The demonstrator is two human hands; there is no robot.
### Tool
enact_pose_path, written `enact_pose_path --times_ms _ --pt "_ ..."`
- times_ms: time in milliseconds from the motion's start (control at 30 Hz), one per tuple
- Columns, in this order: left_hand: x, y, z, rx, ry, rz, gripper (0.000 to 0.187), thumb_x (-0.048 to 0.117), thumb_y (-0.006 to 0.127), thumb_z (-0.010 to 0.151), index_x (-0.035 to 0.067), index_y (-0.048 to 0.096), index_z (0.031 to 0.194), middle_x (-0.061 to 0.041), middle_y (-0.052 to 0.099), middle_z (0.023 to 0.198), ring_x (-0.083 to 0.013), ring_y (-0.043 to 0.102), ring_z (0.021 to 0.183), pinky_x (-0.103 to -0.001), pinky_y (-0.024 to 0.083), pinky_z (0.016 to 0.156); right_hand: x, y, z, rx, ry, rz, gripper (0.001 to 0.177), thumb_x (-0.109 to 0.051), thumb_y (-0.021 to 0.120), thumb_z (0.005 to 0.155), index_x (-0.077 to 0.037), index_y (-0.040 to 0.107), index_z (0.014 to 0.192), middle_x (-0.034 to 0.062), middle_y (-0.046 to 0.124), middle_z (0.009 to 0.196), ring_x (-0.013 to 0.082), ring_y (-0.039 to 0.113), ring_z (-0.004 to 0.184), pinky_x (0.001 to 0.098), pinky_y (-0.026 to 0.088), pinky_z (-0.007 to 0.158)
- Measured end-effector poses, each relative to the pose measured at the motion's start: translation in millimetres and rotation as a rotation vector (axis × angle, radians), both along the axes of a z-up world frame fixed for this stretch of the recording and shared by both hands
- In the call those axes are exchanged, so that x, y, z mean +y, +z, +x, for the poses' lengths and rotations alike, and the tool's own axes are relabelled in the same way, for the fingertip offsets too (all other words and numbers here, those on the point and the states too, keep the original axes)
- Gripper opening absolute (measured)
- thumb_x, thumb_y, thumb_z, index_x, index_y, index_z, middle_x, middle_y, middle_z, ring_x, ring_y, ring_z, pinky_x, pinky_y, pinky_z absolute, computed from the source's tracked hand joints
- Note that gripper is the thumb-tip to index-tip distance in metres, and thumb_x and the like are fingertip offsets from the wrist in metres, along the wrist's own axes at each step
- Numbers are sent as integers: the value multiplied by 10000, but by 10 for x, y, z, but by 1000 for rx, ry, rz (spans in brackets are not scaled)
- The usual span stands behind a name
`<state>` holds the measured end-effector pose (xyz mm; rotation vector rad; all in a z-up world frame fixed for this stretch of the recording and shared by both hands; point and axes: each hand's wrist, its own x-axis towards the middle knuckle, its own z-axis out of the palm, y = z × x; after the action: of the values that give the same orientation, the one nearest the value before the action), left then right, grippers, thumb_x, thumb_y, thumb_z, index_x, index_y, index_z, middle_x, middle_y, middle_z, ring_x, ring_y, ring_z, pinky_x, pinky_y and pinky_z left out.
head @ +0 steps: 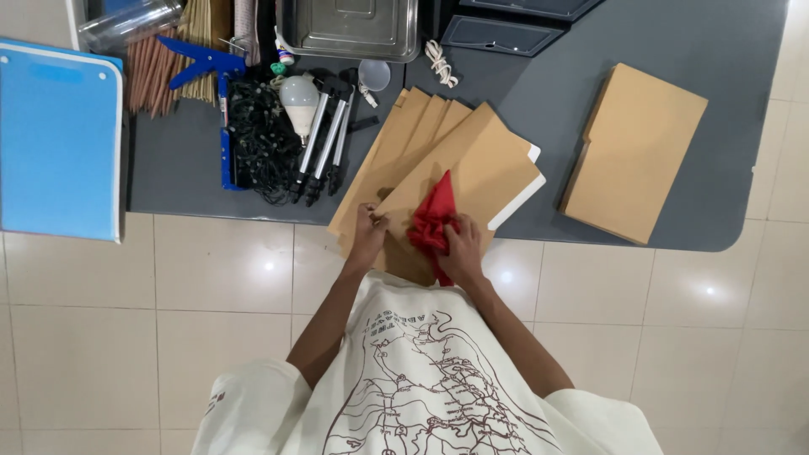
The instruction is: The person wipes the surface of several brown paper folders with a red cloth on a gray table. They repeatedly pick up a folder, wipe it, and place it back on the stack. The person also moves a separate folder aside to access the stack.
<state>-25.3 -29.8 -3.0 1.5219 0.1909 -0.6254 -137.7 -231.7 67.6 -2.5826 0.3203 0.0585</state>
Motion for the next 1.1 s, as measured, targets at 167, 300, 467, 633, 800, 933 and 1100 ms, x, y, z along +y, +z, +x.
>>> enact_pose_path --times_ms 167,300,467,633,800,933,1100 --pt "75 -315 59 305 48 -181 208 61 576 1014 79 540 1218 -32 579 1014 -126 588 893 -309 528 775 19 -148 84 -119 15 149 725 -11 749 711 53 465 1376 263 381 1571 479 338 1465 525 301 1218" --pt "122 -362 60 381 68 -302 214 49 567 1007 100 596 1214 -8 612 965 -117 624 868 -316 566 793 -382 -127 250 29 -428 270 784 10 629 815 0 330 1540 236 335 1643 458 388 1440 450 395 1165" --pt "144 -527 72 385 52 -324 161 73 614 1021 98 628 1179 21 633 951 -93 617 856 -315 577 813 -727 -420 356 -26 -459 48 880 97 554 773 -99 361 1609 286 243 1676 512 285 1492 509 358 1198" --pt "152 -343 127 425 58 -341 134 115 638 1018 109 664 1149 36 649 935 -81 627 842 -304 581 801 -162 -460 372 20 -216 -151 976 63 583 655 -139 407 1593 255 260 1667 562 198 1511 609 245 1244" --pt "179 -287 179 409 32 -300 120 121 654 1038 94 674 1153 39 598 884 -67 515 747 -271 410 627 478 -30 324 52 292 110 965 -166 791 615 -151 404 1499 214 288 1586 478 182 1474 618 151 1193" --pt "194 -85 187 465 32 -329 105 117 645 1016 96 654 1119 46 617 883 -60 551 757 -250 442 650 41 -201 397 165 370 18 959 -86 734 623 -164 407 1522 186 288 1620 442 192 1511 597 137 1212" --pt "228 -207 152 421 24 -501 104 137 674 1038 92 584 1009 29 598 853 -82 513 716 -275 473 667 -795 -772 811 60 -309 -125 843 -89 643 810 -146 387 1611 224 255 1687 519 221 1526 584 209 1249"
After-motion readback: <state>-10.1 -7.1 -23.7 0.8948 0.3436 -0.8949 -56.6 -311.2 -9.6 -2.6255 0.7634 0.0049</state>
